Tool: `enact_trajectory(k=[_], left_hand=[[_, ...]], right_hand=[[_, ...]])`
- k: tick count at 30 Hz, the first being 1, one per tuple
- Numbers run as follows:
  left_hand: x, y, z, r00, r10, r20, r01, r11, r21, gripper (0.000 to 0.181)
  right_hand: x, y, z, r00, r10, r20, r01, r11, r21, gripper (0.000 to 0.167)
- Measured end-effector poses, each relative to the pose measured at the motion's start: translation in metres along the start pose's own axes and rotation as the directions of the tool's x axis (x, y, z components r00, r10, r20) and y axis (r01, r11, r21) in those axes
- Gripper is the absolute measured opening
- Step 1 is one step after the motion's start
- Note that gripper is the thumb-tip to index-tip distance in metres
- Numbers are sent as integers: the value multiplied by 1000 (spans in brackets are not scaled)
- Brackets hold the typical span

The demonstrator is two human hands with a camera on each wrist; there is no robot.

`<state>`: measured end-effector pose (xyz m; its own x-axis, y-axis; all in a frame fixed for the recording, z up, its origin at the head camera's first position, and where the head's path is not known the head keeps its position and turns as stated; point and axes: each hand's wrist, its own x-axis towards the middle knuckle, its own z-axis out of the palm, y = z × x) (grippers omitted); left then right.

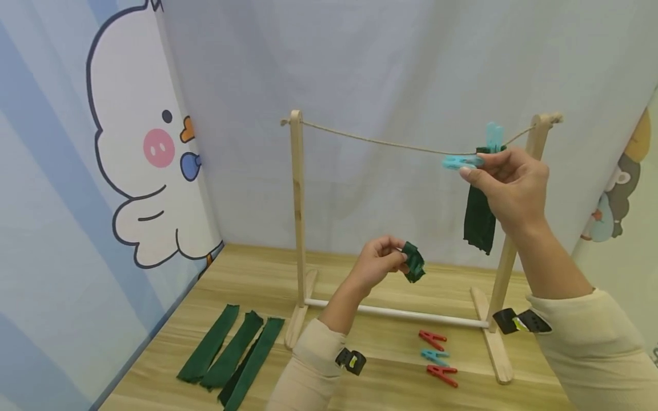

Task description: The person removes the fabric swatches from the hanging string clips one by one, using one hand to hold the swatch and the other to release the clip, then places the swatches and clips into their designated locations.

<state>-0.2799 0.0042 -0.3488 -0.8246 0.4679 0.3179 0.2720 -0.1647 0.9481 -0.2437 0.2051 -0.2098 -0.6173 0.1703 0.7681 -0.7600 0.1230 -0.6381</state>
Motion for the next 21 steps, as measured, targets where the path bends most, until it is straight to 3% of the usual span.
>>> enact_trajectory(k=[8,13,21], left_hand=[[-6,2,-3,1000,18,11,-18,1000,18,14],[-11,0,-5,1000,16,-1,-16,1000,8,14],[-34,-3,-10,999,-26,-23,27,999,30,14]], right_hand=[[-7,4,-7,999,32,15,-32,999,-38,14],[-16,6,-11,997,71,20,-71,998,-3,18],[-41,10,-21,995,75,60,-79,995,54,21]])
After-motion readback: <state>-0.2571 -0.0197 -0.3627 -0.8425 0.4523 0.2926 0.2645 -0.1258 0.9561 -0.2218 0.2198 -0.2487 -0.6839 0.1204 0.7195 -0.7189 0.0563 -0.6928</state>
